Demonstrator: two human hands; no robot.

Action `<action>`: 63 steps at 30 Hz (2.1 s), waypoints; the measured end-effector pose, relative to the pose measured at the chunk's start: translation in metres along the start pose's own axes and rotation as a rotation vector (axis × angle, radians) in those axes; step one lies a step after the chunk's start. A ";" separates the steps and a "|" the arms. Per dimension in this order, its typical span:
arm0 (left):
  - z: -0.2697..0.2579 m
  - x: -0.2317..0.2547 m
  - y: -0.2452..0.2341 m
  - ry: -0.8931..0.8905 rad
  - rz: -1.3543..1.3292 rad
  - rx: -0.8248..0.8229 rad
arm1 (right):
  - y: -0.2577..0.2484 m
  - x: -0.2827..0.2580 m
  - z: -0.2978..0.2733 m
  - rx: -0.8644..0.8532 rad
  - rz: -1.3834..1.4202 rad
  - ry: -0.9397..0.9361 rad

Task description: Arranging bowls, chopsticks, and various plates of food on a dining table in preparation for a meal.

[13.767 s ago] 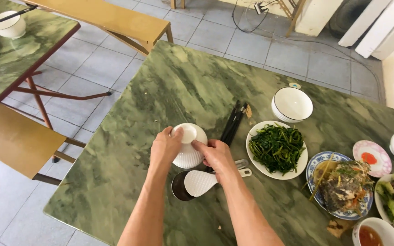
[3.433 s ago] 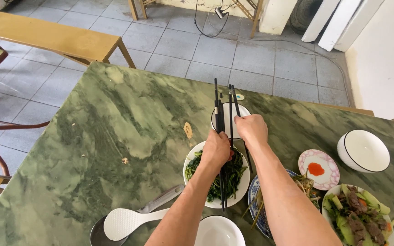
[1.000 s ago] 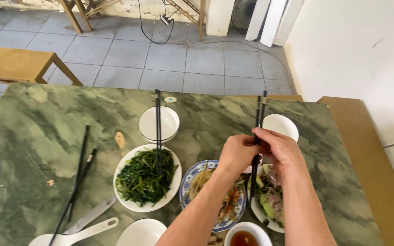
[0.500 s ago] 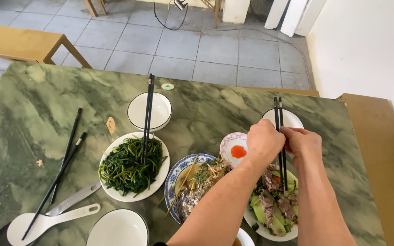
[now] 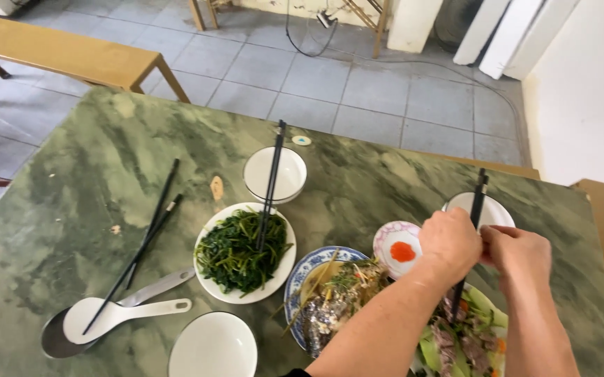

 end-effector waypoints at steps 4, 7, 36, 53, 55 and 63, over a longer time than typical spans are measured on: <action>-0.012 -0.003 -0.033 0.021 -0.010 0.000 | -0.001 -0.009 -0.001 0.035 -0.034 -0.082; -0.038 -0.013 -0.092 0.145 -0.103 0.162 | 0.000 -0.045 -0.032 0.159 -0.090 -0.336; -0.141 -0.449 -0.429 -0.320 -0.019 0.556 | 0.413 -0.078 -0.382 -0.682 0.023 -0.324; -0.266 -0.310 -0.309 -0.395 -0.903 -0.103 | 0.224 -0.016 -0.360 -0.745 0.058 0.058; -0.280 -0.302 -0.297 -0.422 -0.780 -0.133 | 0.215 0.009 -0.352 -0.713 0.024 0.094; -0.287 -0.316 -0.258 -0.452 -0.498 -0.057 | 0.207 0.040 -0.351 -0.688 -0.168 0.033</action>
Point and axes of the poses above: each hand's wrist, its own z-axis towards the middle knuckle, its own y-axis out of the palm, x = y × z, the point moved 5 cm from there along z, towards the middle knuckle, and after that the axes turned 4 degrees about x, right-handed, at the moved point
